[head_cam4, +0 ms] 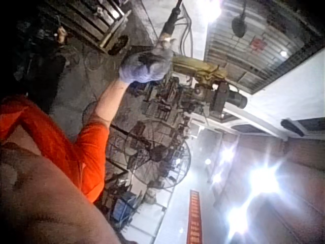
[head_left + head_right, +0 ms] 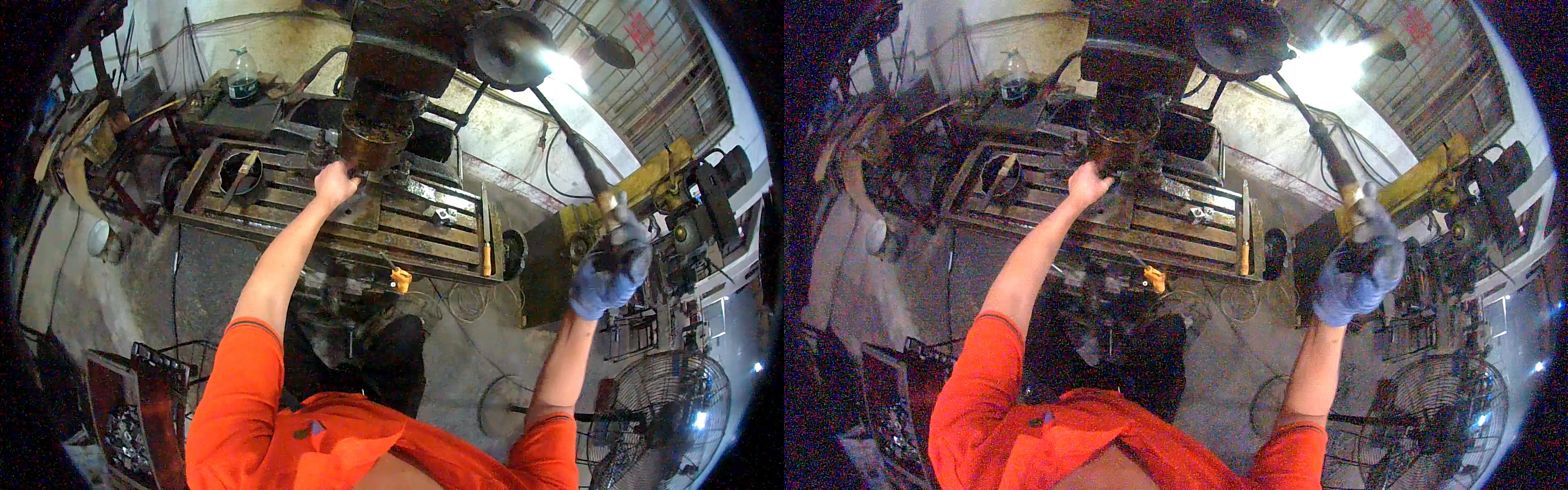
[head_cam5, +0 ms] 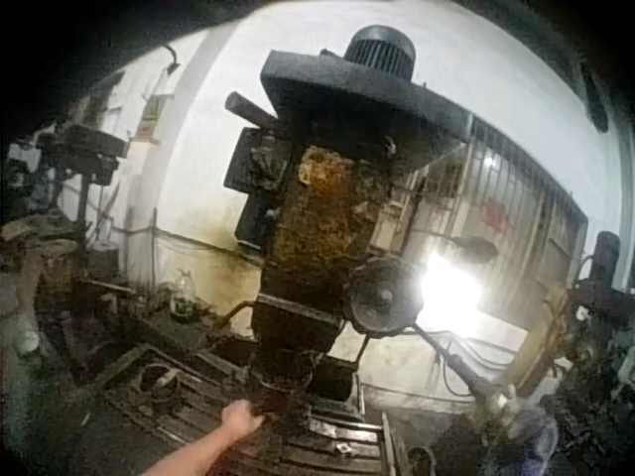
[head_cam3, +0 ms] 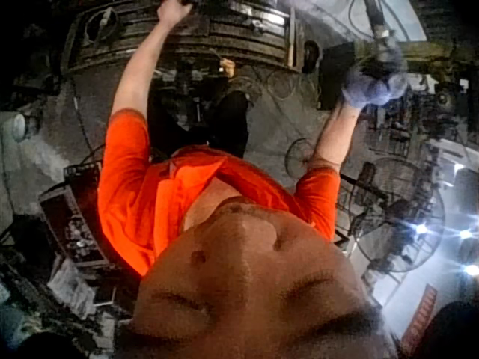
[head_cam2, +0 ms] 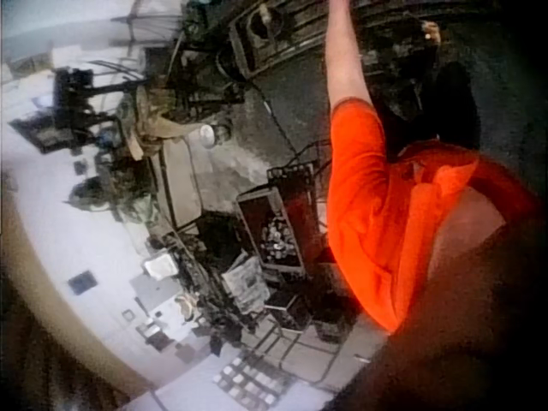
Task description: The person moves an industrial fan in a workshop, then picks up metal parts from a storage bin, places them on a machining table, and uses an air blow gun to clean debris from them.
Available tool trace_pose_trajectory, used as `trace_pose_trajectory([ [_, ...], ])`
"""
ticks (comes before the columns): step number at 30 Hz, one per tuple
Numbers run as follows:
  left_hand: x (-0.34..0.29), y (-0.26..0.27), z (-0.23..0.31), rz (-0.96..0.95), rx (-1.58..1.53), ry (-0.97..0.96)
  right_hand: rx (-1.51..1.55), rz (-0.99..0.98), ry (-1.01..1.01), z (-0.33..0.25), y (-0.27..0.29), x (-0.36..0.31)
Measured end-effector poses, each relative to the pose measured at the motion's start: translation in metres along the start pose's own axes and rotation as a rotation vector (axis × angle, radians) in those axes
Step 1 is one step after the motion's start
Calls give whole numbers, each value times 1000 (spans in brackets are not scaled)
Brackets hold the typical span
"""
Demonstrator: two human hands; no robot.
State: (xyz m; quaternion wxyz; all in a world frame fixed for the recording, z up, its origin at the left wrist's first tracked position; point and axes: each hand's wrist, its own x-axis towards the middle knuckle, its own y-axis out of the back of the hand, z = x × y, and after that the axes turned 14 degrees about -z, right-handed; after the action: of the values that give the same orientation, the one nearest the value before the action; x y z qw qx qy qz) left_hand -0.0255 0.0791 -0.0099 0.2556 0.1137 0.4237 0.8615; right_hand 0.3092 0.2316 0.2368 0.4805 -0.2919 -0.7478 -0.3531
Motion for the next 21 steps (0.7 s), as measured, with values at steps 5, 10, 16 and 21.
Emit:
trace_pose_trajectory([
  [5,-4,5,5,10,2,-1,216,-20,20,6,5,10],
  [10,3,-4,-2,27,-13,-15,-69,-6,-50,13,-5,-29],
  [16,9,-3,-7,-60,-7,3,54,-44,5,10,-1,-8],
  [21,6,-2,-20,-35,-135,-147,165,138,-41,19,-19,-28],
])
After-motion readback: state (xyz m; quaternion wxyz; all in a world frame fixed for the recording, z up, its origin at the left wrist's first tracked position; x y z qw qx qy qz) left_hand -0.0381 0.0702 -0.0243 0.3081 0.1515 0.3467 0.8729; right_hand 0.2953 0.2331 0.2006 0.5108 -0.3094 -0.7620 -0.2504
